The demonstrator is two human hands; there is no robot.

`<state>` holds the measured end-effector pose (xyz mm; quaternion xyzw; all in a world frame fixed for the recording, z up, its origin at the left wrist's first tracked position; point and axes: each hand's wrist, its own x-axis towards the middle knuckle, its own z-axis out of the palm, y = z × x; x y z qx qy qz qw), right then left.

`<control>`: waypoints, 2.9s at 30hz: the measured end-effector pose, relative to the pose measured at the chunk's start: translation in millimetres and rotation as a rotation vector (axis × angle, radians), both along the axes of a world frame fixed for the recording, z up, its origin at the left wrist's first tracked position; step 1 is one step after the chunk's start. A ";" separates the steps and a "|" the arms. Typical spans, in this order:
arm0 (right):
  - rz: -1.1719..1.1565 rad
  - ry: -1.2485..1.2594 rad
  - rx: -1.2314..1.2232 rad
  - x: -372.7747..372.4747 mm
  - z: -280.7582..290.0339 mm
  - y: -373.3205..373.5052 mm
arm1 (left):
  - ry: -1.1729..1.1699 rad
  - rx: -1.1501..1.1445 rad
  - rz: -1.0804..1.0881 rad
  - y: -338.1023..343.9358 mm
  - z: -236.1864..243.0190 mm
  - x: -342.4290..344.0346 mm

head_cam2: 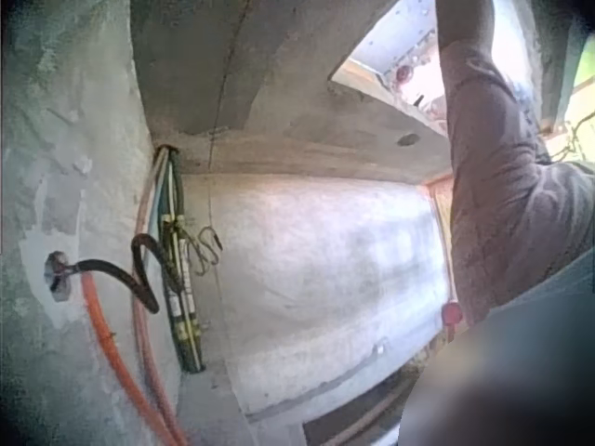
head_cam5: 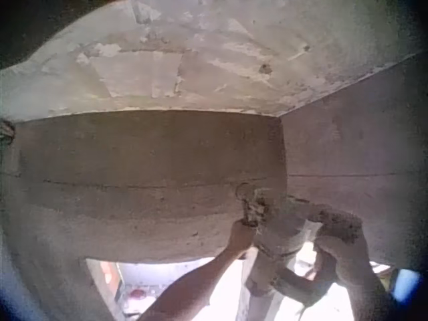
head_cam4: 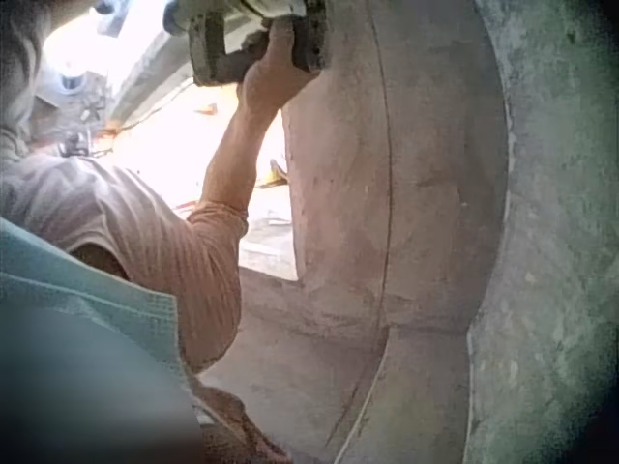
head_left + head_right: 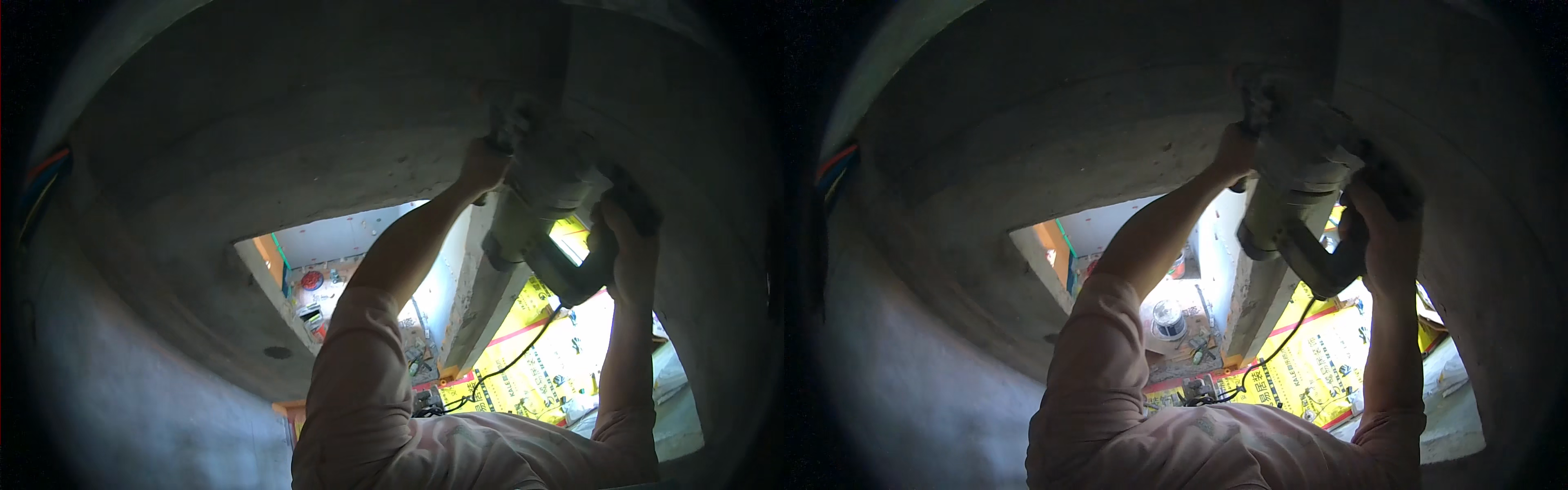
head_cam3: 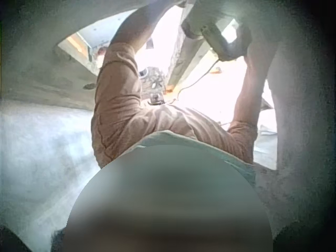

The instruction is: Using a rotary hammer to drill or chip away at a concrete structural beam.

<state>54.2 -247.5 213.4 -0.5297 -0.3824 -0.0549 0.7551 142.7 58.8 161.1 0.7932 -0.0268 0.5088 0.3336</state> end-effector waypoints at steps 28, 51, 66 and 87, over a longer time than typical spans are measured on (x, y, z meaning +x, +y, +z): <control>-0.217 -0.269 -0.306 -18.8 40.4 -8.1 | -0.036 -0.193 -0.229 -18.0 -6.0 49.1; -0.380 -0.280 -0.427 12.9 19.5 -7.2 | -0.354 -0.842 -0.623 -32.0 -3.6 67.5; -0.189 -0.308 -0.174 32.9 37.2 65.8 | -0.307 -0.396 -0.475 34.2 12.0 63.2; -0.080 -0.370 -0.336 -51.3 -24.2 -26.5 | -0.236 -0.790 -0.842 -6.0 -93.3 19.7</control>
